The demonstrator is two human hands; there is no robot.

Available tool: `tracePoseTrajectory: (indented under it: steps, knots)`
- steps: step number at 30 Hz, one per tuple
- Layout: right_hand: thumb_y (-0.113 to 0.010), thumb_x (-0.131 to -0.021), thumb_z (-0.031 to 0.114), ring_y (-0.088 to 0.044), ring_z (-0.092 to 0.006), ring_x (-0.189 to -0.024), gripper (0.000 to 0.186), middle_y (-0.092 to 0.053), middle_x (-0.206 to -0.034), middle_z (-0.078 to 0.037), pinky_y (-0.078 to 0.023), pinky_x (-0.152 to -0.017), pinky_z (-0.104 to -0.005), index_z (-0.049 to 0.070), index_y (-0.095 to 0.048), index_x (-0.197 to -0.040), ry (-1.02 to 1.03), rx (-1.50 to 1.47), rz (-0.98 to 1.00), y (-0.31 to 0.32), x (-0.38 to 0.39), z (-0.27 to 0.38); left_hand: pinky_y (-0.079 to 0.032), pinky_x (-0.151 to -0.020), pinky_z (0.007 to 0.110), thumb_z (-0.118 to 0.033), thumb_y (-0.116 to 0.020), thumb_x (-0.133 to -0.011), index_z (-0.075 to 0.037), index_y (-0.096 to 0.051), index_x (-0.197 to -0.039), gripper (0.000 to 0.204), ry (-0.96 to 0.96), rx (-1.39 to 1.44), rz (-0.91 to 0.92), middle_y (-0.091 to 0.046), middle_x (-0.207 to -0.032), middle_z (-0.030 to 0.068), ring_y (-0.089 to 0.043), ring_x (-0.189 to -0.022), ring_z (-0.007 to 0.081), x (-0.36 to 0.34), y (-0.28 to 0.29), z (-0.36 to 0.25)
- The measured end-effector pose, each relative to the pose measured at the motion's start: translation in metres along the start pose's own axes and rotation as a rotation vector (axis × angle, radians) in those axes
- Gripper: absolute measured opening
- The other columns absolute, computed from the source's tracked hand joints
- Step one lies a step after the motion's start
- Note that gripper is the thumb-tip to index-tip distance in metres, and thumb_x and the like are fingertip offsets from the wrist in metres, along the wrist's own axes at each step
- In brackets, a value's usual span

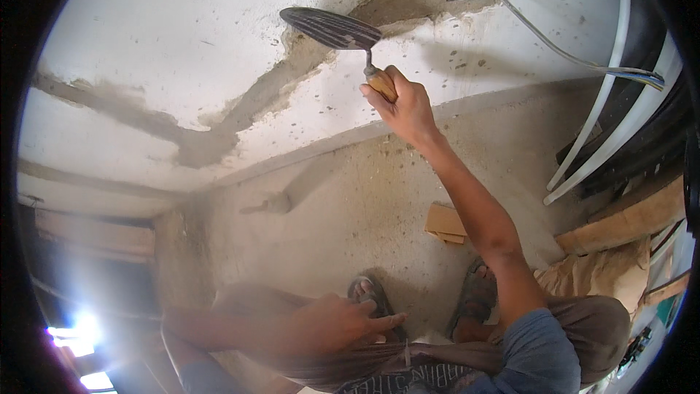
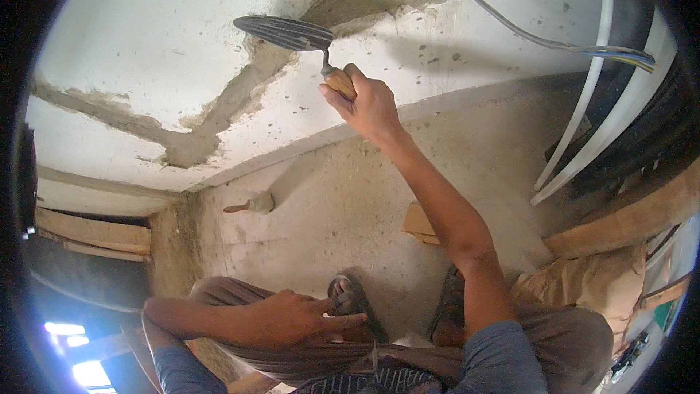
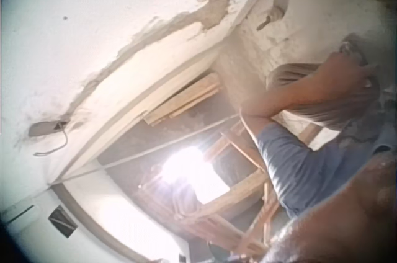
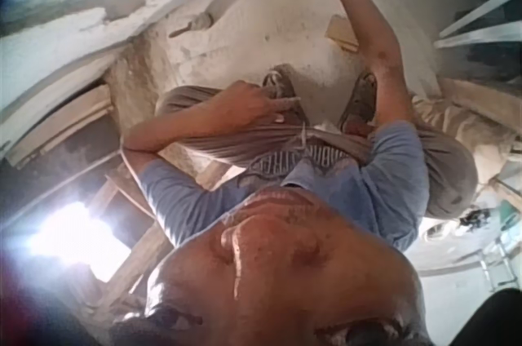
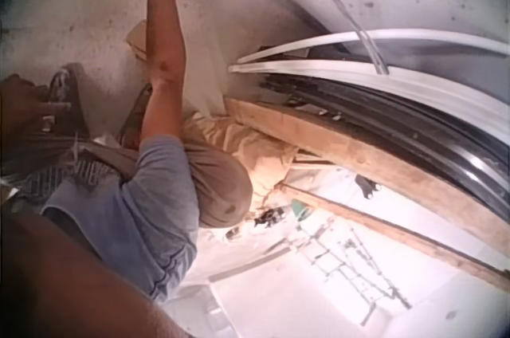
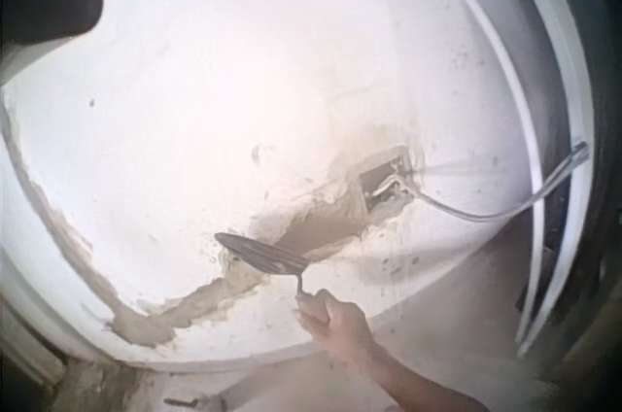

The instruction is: The person applies plaster to a wall around an electrical box using a trowel, smoothing the surface and filling in gaps.

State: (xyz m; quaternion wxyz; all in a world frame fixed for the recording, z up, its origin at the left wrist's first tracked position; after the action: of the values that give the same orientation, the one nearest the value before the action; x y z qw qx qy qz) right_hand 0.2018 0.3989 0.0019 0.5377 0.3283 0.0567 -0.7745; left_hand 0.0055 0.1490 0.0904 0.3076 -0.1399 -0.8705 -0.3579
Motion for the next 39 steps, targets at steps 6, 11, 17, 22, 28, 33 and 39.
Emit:
tracePoseTrajectory:
  steps: [6, 11, 17, 22, 28, 33, 39]
  knots:
    - [-0.070, -0.095, 0.036, -0.062, -0.0166, -0.058, 0.035, -0.060, -0.064, -0.007, -0.049, -0.054, -0.0318, 0.003, -0.059, -0.096, -0.083, -0.048, -0.026, 0.006, 0.001, 0.005, -0.056, -0.061, 0.045, -0.034, -0.047, -0.103, -0.017, -0.029, -0.158, 0.061, -0.007, -0.001, 0.029, -0.062, -0.097, 0.0179, -0.068, -0.072, 0.0348, -0.003, 0.000, 0.003]
    - [-0.071, -0.094, 0.036, -0.066, -0.0210, -0.059, 0.036, -0.063, -0.066, -0.011, -0.052, -0.056, -0.0348, 0.002, -0.060, -0.098, -0.089, -0.148, -0.146, 0.004, -0.008, 0.008, -0.056, -0.062, 0.045, -0.034, -0.049, -0.102, -0.020, -0.029, -0.159, 0.062, 0.004, -0.003, 0.017, -0.062, -0.100, 0.0180, -0.069, -0.073, 0.0341, -0.003, 0.003, 0.003]
    - [-0.070, -0.095, 0.035, -0.069, -0.0294, -0.060, 0.034, -0.063, -0.065, -0.014, -0.052, -0.055, -0.0372, 0.003, -0.057, -0.093, -0.064, -0.155, -0.133, 0.009, -0.003, 0.017, -0.057, -0.063, 0.044, -0.033, -0.050, -0.101, -0.021, -0.028, -0.159, 0.063, 0.012, -0.019, 0.040, -0.063, -0.102, 0.0192, -0.070, -0.075, 0.0349, -0.004, 0.003, 0.001]
    - [-0.068, -0.097, 0.030, -0.062, -0.0137, -0.056, 0.031, -0.062, -0.066, -0.006, -0.047, -0.051, -0.0292, 0.002, -0.057, -0.096, 0.031, -0.152, -0.177, 0.007, -0.002, 0.024, -0.058, -0.063, 0.045, -0.033, -0.049, -0.101, -0.021, -0.028, -0.159, 0.062, 0.037, 0.002, 0.020, -0.063, -0.103, 0.0198, -0.070, -0.074, 0.0359, -0.004, -0.001, 0.003]
    - [-0.071, -0.095, 0.035, -0.068, -0.0249, -0.059, 0.035, -0.064, -0.066, -0.011, -0.052, -0.053, -0.0340, 0.003, -0.057, -0.095, 0.015, 0.014, -0.054, 0.006, -0.004, 0.019, -0.058, -0.064, 0.045, -0.031, -0.049, -0.102, -0.023, -0.025, -0.160, 0.064, 0.011, 0.034, 0.026, -0.063, -0.104, 0.0198, -0.070, -0.076, 0.0354, -0.002, 0.000, -0.001]
    - [-0.070, -0.095, 0.031, -0.060, -0.0214, -0.056, 0.031, -0.061, -0.065, -0.010, -0.048, -0.053, -0.0342, 0.003, -0.057, -0.095, -0.062, -0.215, -0.136, 0.006, -0.003, 0.024, -0.058, -0.064, 0.046, -0.031, -0.050, -0.100, -0.024, -0.022, -0.161, 0.067, 0.066, -0.021, 0.060, -0.062, -0.102, 0.0197, -0.070, -0.076, 0.0361, -0.001, 0.000, -0.003]
    - [-0.069, -0.097, 0.023, -0.052, -0.0096, -0.054, 0.026, -0.055, -0.062, -0.004, -0.043, -0.051, -0.0289, 0.002, -0.054, -0.092, -0.044, -0.056, 0.027, -0.004, -0.009, 0.014, -0.058, -0.065, 0.046, -0.034, -0.051, -0.100, -0.022, -0.024, -0.160, 0.067, 0.027, 0.003, 0.018, -0.063, -0.099, 0.0189, -0.069, -0.075, 0.0363, -0.001, 0.003, -0.004]
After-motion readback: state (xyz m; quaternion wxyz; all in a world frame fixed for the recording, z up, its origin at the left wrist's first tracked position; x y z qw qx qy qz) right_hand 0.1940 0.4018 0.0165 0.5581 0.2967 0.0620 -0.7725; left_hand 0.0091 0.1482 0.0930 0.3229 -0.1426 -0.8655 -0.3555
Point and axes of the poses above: each hand's wrist, its own x-axis away from the middle knuckle, its own y-axis out of the back of the hand, z = x × y, the point moved 5 cm from there along -x, towards the middle knuckle
